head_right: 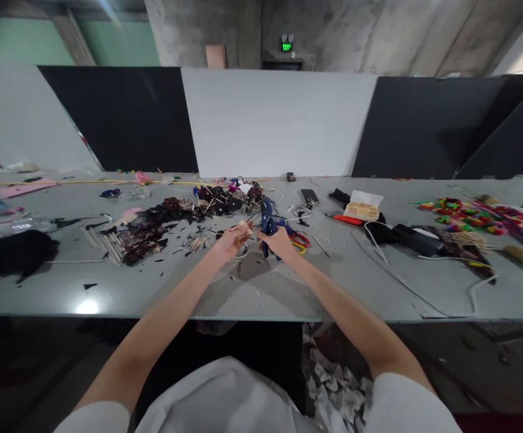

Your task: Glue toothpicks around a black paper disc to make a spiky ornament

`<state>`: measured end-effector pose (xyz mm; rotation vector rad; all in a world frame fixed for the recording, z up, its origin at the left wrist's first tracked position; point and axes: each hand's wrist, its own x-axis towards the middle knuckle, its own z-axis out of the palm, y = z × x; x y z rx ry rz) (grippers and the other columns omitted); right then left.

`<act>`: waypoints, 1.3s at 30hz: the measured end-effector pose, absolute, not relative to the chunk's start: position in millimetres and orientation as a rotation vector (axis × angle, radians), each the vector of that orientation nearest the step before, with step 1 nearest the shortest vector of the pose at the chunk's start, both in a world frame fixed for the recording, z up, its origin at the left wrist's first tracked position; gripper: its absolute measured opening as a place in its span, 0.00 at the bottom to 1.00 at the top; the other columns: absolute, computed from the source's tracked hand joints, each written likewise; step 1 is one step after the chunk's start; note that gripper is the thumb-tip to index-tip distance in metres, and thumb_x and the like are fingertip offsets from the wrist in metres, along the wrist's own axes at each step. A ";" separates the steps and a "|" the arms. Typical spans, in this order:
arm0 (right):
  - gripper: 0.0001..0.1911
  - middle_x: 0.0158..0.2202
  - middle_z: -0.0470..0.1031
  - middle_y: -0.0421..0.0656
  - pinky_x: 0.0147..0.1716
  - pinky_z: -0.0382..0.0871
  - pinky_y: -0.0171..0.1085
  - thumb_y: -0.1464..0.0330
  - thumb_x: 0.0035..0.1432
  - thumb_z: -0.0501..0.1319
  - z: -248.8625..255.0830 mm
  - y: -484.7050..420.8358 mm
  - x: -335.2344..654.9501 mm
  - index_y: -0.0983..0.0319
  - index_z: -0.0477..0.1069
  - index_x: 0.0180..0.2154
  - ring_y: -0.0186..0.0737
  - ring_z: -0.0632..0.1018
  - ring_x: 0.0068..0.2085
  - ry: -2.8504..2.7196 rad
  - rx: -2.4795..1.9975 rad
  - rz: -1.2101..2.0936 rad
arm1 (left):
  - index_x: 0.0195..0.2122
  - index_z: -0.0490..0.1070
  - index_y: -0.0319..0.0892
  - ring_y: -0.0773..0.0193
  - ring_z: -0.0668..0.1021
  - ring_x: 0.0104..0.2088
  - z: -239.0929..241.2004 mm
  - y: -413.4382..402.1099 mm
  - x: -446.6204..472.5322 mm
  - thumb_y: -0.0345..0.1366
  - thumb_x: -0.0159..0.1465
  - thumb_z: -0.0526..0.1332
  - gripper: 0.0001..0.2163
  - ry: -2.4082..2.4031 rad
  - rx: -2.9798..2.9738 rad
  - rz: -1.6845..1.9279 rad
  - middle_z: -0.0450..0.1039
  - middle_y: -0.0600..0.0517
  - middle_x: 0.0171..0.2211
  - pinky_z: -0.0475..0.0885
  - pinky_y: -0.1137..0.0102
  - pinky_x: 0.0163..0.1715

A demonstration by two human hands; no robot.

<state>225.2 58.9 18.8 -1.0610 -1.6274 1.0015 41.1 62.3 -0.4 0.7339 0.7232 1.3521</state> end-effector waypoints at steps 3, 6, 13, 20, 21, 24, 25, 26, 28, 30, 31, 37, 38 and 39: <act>0.28 0.32 0.82 0.46 0.25 0.78 0.41 0.46 0.45 0.74 19.1 50.8 217.8 0.63 0.78 0.35 0.44 0.80 0.24 -1.590 -1.036 0.992 | 0.33 0.80 0.41 0.66 0.82 0.39 -2.7 61.8 42.9 0.36 0.56 0.76 0.09 0.734 0.688 1.360 0.83 0.49 0.38 0.75 0.72 0.43; 0.29 0.33 0.83 0.46 0.24 0.78 0.42 0.46 0.46 0.74 21.0 43.3 213.1 0.63 0.79 0.37 0.46 0.81 0.25 -1.570 -1.009 1.005 | 0.33 0.79 0.41 0.66 0.81 0.37 -3.5 59.6 45.4 0.38 0.57 0.76 0.10 0.727 0.678 1.339 0.83 0.49 0.36 0.75 0.73 0.42; 0.26 0.33 0.82 0.44 0.28 0.80 0.43 0.46 0.49 0.72 22.2 35.1 208.8 0.62 0.80 0.37 0.46 0.81 0.27 -1.586 -0.997 0.931 | 0.34 0.78 0.41 0.69 0.80 0.34 -1.6 55.6 50.7 0.39 0.59 0.74 0.09 0.734 0.687 1.319 0.83 0.49 0.38 0.74 0.74 0.39; 0.25 0.30 0.81 0.45 0.28 0.76 0.40 0.46 0.52 0.69 19.7 37.0 209.0 0.62 0.77 0.35 0.46 0.80 0.28 -1.565 -1.090 0.813 | 0.34 0.78 0.40 0.70 0.79 0.33 -1.9 49.4 55.0 0.40 0.60 0.74 0.10 0.743 0.743 1.305 0.83 0.49 0.39 0.75 0.74 0.38; 0.24 0.30 0.80 0.45 0.28 0.76 0.40 0.46 0.52 0.69 19.4 37.2 209.2 0.62 0.77 0.34 0.46 0.80 0.28 -1.564 -1.091 0.807 | 0.34 0.78 0.40 0.70 0.79 0.33 -1.8 48.7 55.3 0.41 0.60 0.73 0.10 0.745 0.762 1.305 0.82 0.49 0.39 0.75 0.74 0.38; 0.23 0.29 0.80 0.44 0.27 0.75 0.40 0.48 0.52 0.69 20.8 36.9 209.8 0.61 0.76 0.35 0.44 0.79 0.26 -1.575 -1.069 0.825 | 0.32 0.78 0.40 0.70 0.78 0.32 -1.5 48.8 54.5 0.43 0.59 0.74 0.12 0.768 0.838 1.310 0.81 0.50 0.36 0.74 0.74 0.37; 0.23 0.28 0.79 0.43 0.27 0.75 0.40 0.48 0.52 0.69 22.3 36.8 210.5 0.61 0.76 0.35 0.43 0.79 0.26 -1.583 -1.060 0.836 | 0.31 0.78 0.40 0.70 0.77 0.31 -1.4 49.4 53.5 0.44 0.58 0.74 0.13 0.780 0.871 1.313 0.80 0.50 0.34 0.74 0.74 0.35; 0.23 0.28 0.79 0.43 0.27 0.75 0.39 0.48 0.52 0.70 24.4 37.1 211.6 0.61 0.76 0.35 0.43 0.79 0.25 -1.595 -1.053 0.847 | 0.30 0.77 0.40 0.70 0.76 0.29 -1.3 50.4 52.2 0.45 0.57 0.74 0.14 0.793 0.907 1.317 0.79 0.50 0.32 0.73 0.74 0.33; 0.23 0.27 0.79 0.43 0.25 0.74 0.39 0.48 0.51 0.70 29.9 38.9 216.1 0.61 0.75 0.35 0.42 0.78 0.24 -1.629 -1.050 0.885 | 0.29 0.78 0.39 0.70 0.74 0.27 -1.4 52.6 48.7 0.46 0.55 0.75 0.15 0.825 0.994 1.321 0.77 0.51 0.28 0.70 0.74 0.29; 0.23 0.26 0.78 0.43 0.23 0.72 0.38 0.48 0.50 0.71 36.0 42.4 223.7 0.61 0.75 0.34 0.41 0.77 0.23 -1.693 -1.044 0.965 | 0.29 0.79 0.39 0.70 0.72 0.24 -1.8 54.8 44.9 0.47 0.53 0.76 0.15 0.865 1.095 1.318 0.76 0.51 0.26 0.68 0.73 0.27; 0.23 0.26 0.78 0.43 0.21 0.72 0.37 0.49 0.49 0.72 38.9 44.3 228.5 0.61 0.75 0.34 0.41 0.77 0.22 -1.739 -1.033 1.017 | 0.30 0.80 0.40 0.70 0.71 0.24 -2.0 55.7 43.2 0.46 0.53 0.76 0.15 0.886 1.150 1.312 0.76 0.51 0.25 0.67 0.73 0.26; 0.21 0.23 0.76 0.40 0.20 0.70 0.35 0.51 0.50 0.73 46.1 51.3 254.9 0.60 0.73 0.33 0.38 0.75 0.21 -1.985 -1.013 1.094 | 0.26 0.82 0.39 0.67 0.70 0.21 0.0 54.1 36.7 0.44 0.52 0.75 0.12 0.968 1.509 1.127 0.73 0.52 0.20 0.64 0.71 0.24; 0.21 0.23 0.76 0.40 0.21 0.71 0.34 0.51 0.50 0.73 45.5 51.7 257.2 0.60 0.73 0.33 0.38 0.76 0.21 -2.026 -1.015 1.094 | 0.26 0.82 0.39 0.67 0.70 0.21 1.2 52.8 35.6 0.43 0.53 0.74 0.11 0.978 1.564 1.085 0.73 0.52 0.19 0.63 0.71 0.24; 0.21 0.23 0.77 0.40 0.21 0.71 0.34 0.51 0.51 0.73 44.7 52.1 258.8 0.60 0.74 0.33 0.38 0.76 0.21 -2.059 -1.016 1.091 | 0.26 0.82 0.39 0.67 0.70 0.21 2.6 51.5 34.4 0.42 0.53 0.73 0.10 0.989 1.615 1.049 0.73 0.53 0.19 0.62 0.71 0.24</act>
